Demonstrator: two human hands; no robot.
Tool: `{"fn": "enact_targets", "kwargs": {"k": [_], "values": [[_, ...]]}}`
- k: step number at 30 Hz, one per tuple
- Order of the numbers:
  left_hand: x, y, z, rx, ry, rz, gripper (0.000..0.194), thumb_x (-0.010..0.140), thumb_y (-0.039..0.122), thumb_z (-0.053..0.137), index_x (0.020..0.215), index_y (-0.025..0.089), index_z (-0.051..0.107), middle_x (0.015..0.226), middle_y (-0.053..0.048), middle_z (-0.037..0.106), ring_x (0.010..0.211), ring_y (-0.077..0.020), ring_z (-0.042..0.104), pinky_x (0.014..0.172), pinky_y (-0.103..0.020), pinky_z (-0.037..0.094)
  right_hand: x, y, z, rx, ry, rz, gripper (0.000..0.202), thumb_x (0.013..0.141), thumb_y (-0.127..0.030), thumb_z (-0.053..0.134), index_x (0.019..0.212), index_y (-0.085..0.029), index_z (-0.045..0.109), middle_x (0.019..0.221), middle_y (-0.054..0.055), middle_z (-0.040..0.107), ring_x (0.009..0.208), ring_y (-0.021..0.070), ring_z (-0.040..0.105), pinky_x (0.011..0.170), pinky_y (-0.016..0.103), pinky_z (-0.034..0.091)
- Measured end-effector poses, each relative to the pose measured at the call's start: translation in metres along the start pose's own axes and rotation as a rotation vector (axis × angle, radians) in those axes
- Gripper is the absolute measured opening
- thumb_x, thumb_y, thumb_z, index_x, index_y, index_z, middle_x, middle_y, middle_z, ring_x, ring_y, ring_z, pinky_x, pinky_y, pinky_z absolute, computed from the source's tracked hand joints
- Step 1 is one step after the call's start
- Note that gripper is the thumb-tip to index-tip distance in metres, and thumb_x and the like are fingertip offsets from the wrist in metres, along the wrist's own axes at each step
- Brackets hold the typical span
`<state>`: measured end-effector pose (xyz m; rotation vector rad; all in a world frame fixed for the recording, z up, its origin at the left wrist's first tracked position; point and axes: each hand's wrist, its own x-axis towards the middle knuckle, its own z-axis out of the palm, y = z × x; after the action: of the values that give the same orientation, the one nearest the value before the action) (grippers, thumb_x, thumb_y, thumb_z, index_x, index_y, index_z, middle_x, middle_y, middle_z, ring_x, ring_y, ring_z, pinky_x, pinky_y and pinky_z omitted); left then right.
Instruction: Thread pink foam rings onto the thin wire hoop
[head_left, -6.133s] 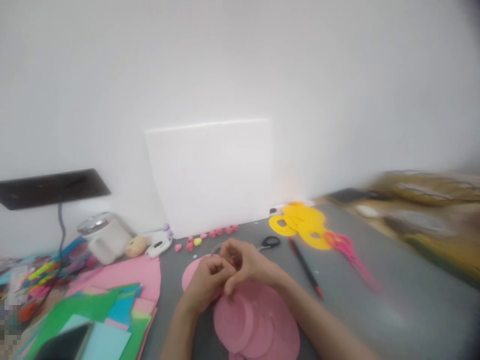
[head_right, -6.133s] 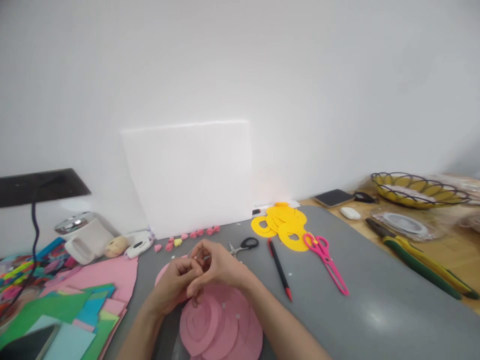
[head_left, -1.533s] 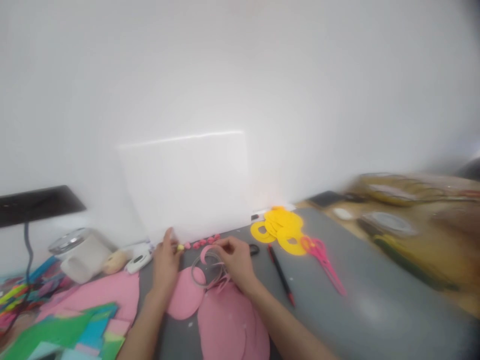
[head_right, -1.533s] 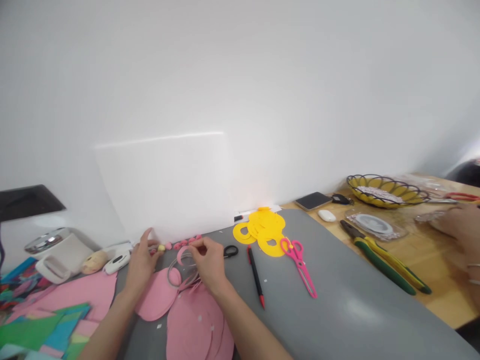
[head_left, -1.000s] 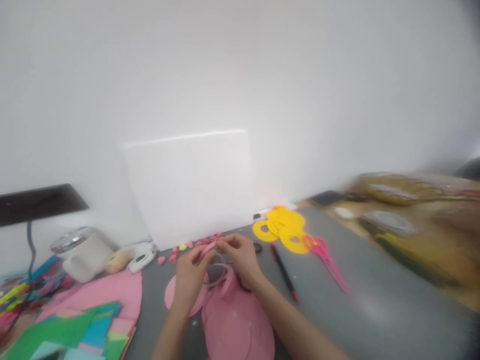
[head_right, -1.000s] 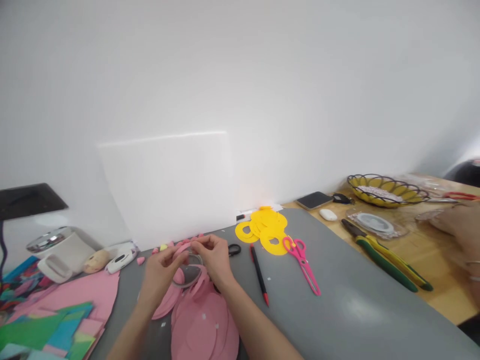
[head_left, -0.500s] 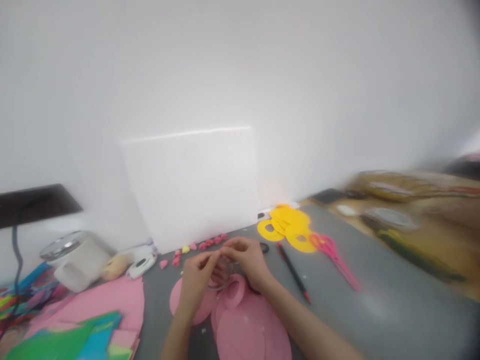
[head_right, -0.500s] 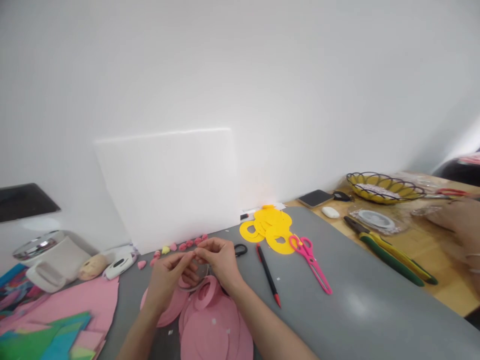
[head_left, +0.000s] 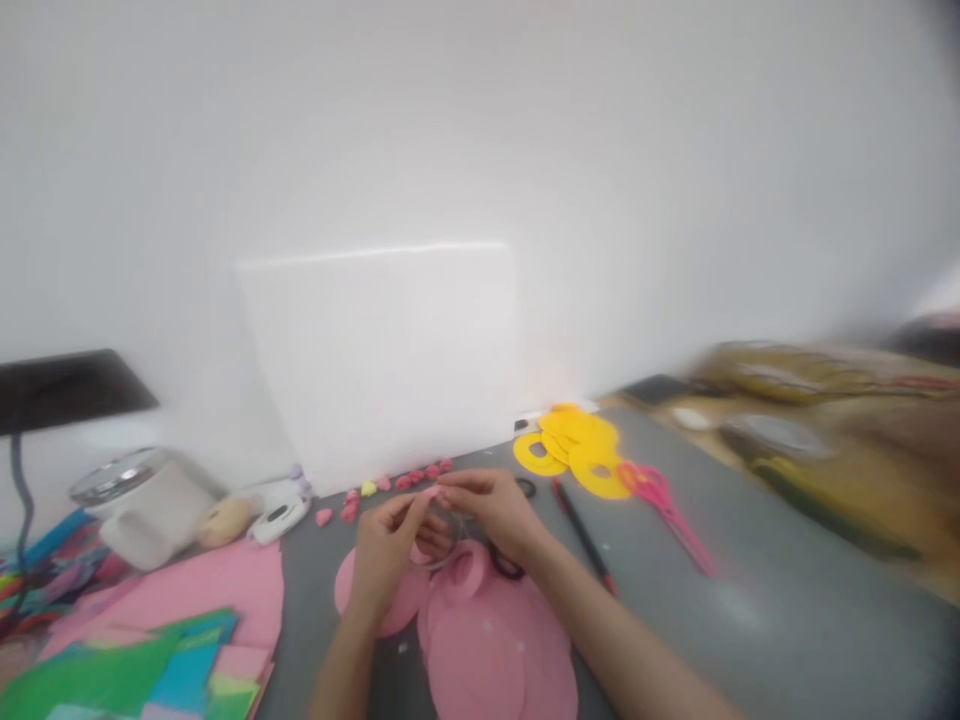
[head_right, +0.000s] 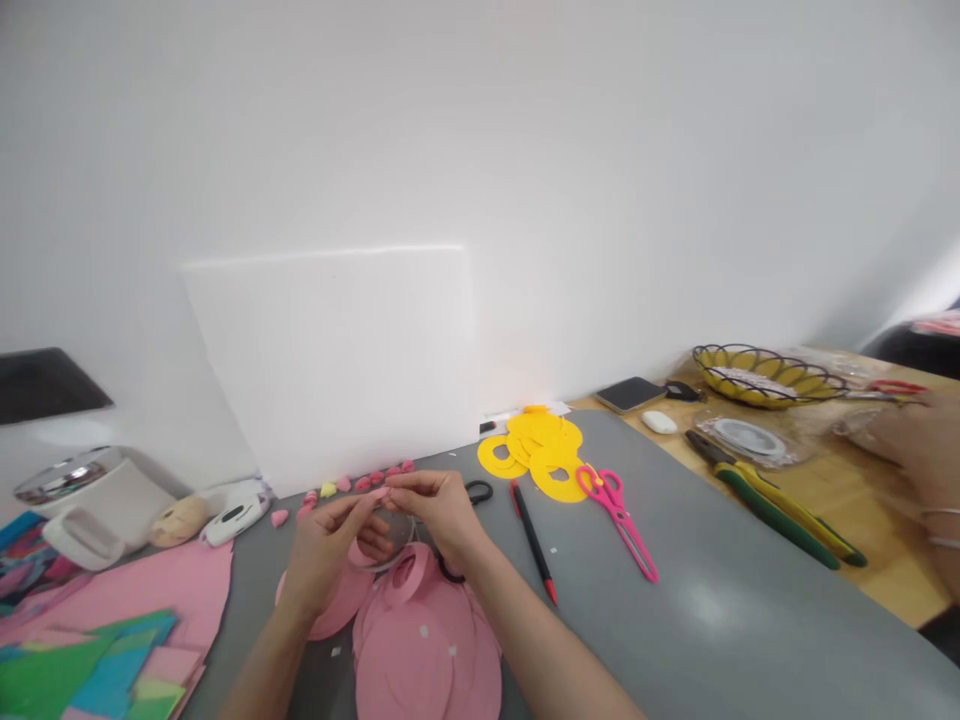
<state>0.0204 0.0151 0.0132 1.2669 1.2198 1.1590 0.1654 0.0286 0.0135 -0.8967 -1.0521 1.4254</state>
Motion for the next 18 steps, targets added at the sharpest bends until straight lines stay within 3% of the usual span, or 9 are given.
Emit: {"fn": "enact_targets", "kwargs": {"k": [5,10,18], "values": [[-0.0008,0.0002,0.0015,-0.043,-0.012,-0.013,0.03,0.073,0.04,0.061,0.088,0.015,0.069,0.056,-0.002,0.067,0.045,-0.0181,0.063,0.044,-0.028,0.053,0.0015,0.0043,-0.0025,0.012,0.025,-0.015,0.024,0.057,-0.034,0.076,0.073,-0.016,0.071,0.066,0.003,0.068,0.062,0.0149,0.062,0.068,0.03,0.051],[-0.0004,-0.0031,0.0014,-0.051,-0.002,0.006,0.024,0.073,0.037,0.062,0.078,0.015,0.069,0.056,-0.002,0.066,0.046,-0.0162,0.062,0.047,-0.027,0.053,0.0005,0.0045,-0.0003,0.008,0.024,-0.01,0.025,0.055,-0.033,0.076,0.069,-0.015,0.066,0.059,0.0,0.064,0.056,0.0127,0.059,0.061,0.028,0.05],[-0.004,0.0007,0.0043,-0.147,0.01,-0.04,0.025,0.071,0.038,0.064,0.074,0.014,0.068,0.057,-0.002,0.065,0.047,-0.0162,0.061,0.047,-0.028,0.053,0.0009,0.004,-0.0005,-0.019,0.001,-0.056,0.023,0.059,-0.034,0.074,0.068,-0.014,0.068,0.059,0.0,0.063,0.058,0.0121,0.057,0.064,0.027,0.048]]}}
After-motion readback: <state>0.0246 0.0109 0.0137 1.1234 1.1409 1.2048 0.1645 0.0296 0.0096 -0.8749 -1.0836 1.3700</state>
